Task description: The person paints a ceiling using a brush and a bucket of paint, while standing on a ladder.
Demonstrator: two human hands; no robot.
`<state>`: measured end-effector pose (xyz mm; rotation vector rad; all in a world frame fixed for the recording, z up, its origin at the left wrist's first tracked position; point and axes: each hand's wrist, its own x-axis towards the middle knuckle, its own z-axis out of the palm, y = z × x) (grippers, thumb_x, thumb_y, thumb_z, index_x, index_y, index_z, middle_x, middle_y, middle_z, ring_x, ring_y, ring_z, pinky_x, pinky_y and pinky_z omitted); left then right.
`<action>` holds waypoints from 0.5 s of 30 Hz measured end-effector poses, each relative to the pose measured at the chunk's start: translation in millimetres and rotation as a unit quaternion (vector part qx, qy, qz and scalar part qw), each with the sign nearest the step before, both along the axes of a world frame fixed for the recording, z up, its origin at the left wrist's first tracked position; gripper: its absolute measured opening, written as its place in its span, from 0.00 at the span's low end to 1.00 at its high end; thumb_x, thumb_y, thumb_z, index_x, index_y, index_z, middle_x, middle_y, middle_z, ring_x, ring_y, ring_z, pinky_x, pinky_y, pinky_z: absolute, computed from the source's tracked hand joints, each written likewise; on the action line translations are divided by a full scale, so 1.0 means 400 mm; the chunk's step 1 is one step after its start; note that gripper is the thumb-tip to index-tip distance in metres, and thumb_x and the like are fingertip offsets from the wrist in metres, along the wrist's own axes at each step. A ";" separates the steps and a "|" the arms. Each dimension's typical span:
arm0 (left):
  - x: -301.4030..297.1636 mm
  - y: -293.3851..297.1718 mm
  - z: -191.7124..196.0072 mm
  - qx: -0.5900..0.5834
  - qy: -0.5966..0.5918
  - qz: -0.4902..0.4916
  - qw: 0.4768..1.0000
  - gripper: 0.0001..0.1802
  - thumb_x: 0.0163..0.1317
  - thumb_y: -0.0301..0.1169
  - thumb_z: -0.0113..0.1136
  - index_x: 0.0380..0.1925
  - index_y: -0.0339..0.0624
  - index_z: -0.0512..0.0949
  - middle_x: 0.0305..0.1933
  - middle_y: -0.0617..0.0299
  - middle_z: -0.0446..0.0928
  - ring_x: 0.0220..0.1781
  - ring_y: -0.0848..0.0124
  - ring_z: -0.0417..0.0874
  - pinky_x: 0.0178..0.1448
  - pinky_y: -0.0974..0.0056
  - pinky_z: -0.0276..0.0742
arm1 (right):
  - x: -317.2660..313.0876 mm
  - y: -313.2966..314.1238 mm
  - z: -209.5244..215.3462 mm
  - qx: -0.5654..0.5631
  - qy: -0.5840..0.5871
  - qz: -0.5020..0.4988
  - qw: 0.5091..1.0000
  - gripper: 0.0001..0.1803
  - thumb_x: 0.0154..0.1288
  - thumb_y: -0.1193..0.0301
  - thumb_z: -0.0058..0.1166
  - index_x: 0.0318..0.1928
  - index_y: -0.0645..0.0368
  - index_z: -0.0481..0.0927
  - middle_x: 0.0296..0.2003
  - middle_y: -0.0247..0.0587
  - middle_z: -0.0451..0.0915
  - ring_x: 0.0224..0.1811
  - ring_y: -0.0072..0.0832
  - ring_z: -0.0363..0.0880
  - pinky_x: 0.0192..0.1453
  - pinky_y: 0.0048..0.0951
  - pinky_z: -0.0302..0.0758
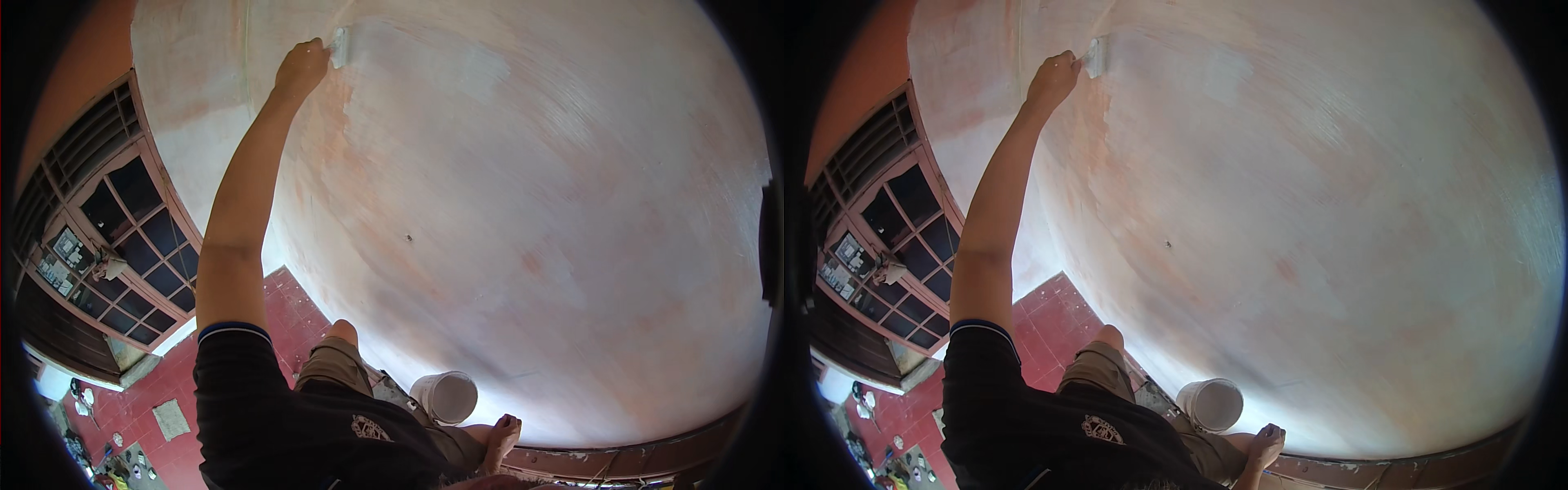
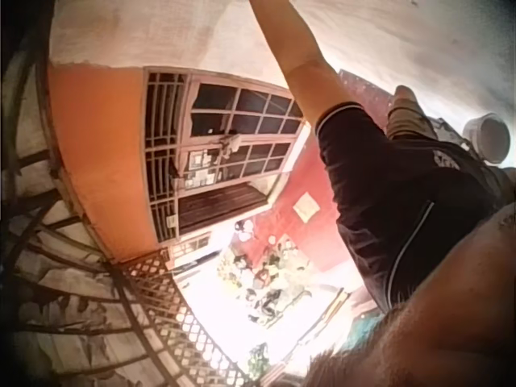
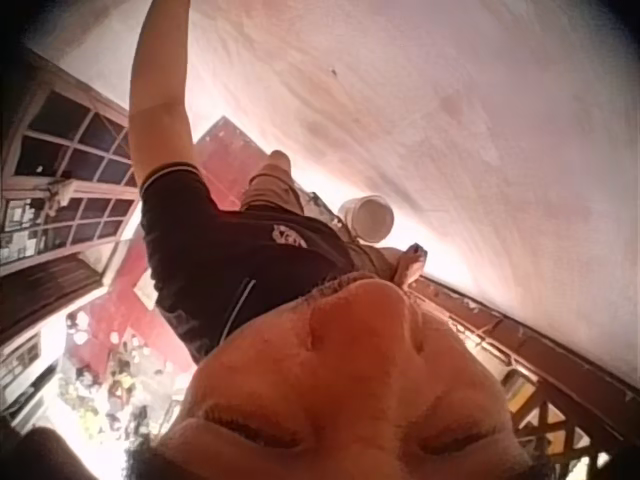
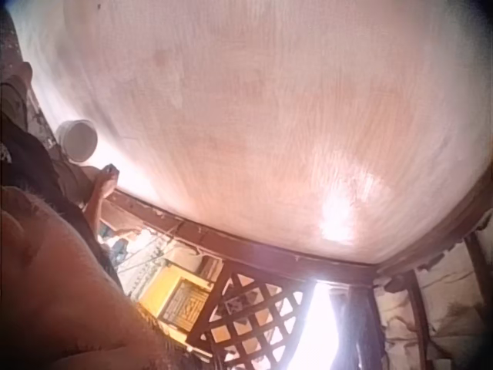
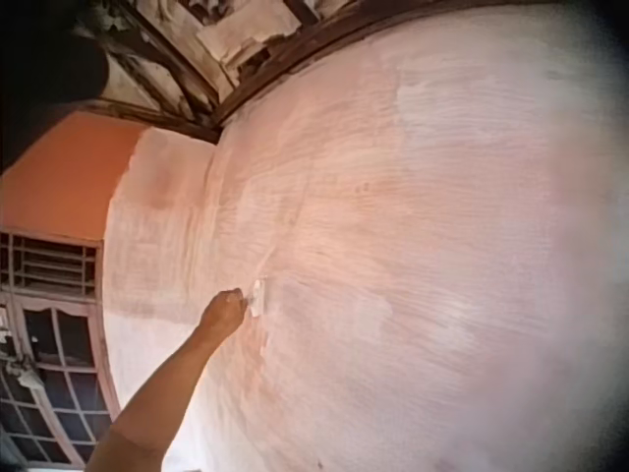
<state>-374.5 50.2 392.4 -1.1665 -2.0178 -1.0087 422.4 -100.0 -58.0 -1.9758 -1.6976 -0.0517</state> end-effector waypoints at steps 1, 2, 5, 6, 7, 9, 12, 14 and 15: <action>0.056 0.017 0.005 0.002 0.000 -0.005 1.000 0.16 0.75 0.37 0.54 0.40 0.33 0.81 0.41 0.39 0.85 0.44 0.40 0.86 0.48 0.43 0.81 | 0.005 -0.002 0.003 0.002 0.002 0.002 1.000 0.08 0.66 0.73 0.54 0.35 0.64 0.84 0.33 0.53 0.80 0.35 0.52 0.80 0.42 0.51 0.76; 0.123 0.022 0.009 -0.002 0.016 -0.018 1.000 0.16 0.75 0.36 0.54 0.39 0.32 0.81 0.40 0.38 0.85 0.44 0.41 0.86 0.48 0.43 0.82 | 0.011 -0.004 0.008 0.004 0.003 0.003 1.000 0.08 0.66 0.73 0.54 0.35 0.64 0.84 0.33 0.53 0.80 0.36 0.52 0.79 0.43 0.51 0.76; 0.346 -0.009 0.010 -0.037 0.048 -0.042 0.997 0.16 0.75 0.34 0.51 0.38 0.30 0.80 0.40 0.37 0.84 0.44 0.42 0.87 0.49 0.45 0.83 | 0.003 -0.004 0.016 -0.006 0.007 0.010 1.000 0.09 0.67 0.72 0.53 0.34 0.64 0.83 0.33 0.54 0.79 0.36 0.54 0.79 0.44 0.52 0.75; 0.415 -0.032 0.006 -0.031 0.061 -0.065 0.996 0.15 0.76 0.33 0.51 0.38 0.30 0.80 0.40 0.38 0.84 0.43 0.43 0.87 0.48 0.46 0.84 | -0.002 -0.003 0.019 -0.009 0.009 0.012 1.000 0.09 0.67 0.72 0.53 0.34 0.64 0.83 0.33 0.54 0.79 0.36 0.54 0.79 0.44 0.52 0.75; 0.475 -0.058 0.005 -0.025 0.074 -0.087 0.993 0.15 0.76 0.32 0.51 0.39 0.30 0.80 0.40 0.40 0.84 0.42 0.44 0.87 0.47 0.47 0.84 | -0.007 -0.001 0.023 -0.015 0.013 0.008 1.000 0.08 0.66 0.73 0.54 0.34 0.64 0.84 0.34 0.54 0.80 0.37 0.54 0.80 0.44 0.52 0.76; 0.561 -0.099 -0.005 -0.025 0.092 -0.124 0.988 0.14 0.76 0.32 0.51 0.39 0.31 0.79 0.39 0.42 0.83 0.39 0.47 0.88 0.45 0.50 0.85 | -0.007 0.000 0.027 -0.019 0.014 0.006 1.000 0.08 0.66 0.73 0.55 0.34 0.65 0.84 0.35 0.54 0.81 0.38 0.53 0.80 0.45 0.51 0.76; 0.673 -0.164 -0.012 -0.031 0.113 -0.196 0.974 0.14 0.77 0.33 0.52 0.37 0.31 0.77 0.35 0.44 0.82 0.37 0.50 0.88 0.42 0.53 0.85 | 0.003 0.003 0.015 -0.020 0.009 0.006 1.000 0.08 0.66 0.72 0.53 0.34 0.64 0.83 0.34 0.53 0.80 0.36 0.53 0.79 0.44 0.52 0.76; 0.719 -0.207 -0.017 -0.028 0.121 -0.220 0.968 0.14 0.77 0.33 0.53 0.37 0.31 0.77 0.35 0.44 0.82 0.37 0.51 0.88 0.41 0.53 0.85 | 0.011 0.002 0.008 -0.007 0.002 0.012 1.000 0.08 0.66 0.73 0.54 0.34 0.64 0.83 0.34 0.53 0.80 0.36 0.52 0.80 0.44 0.51 0.76; 0.740 -0.229 -0.015 -0.050 0.105 -0.266 0.957 0.14 0.77 0.33 0.53 0.37 0.31 0.77 0.35 0.44 0.82 0.36 0.51 0.87 0.40 0.53 0.84 | 0.016 0.003 0.005 -0.005 0.000 0.010 1.000 0.08 0.66 0.73 0.54 0.34 0.64 0.83 0.34 0.53 0.80 0.36 0.52 0.80 0.44 0.51 0.76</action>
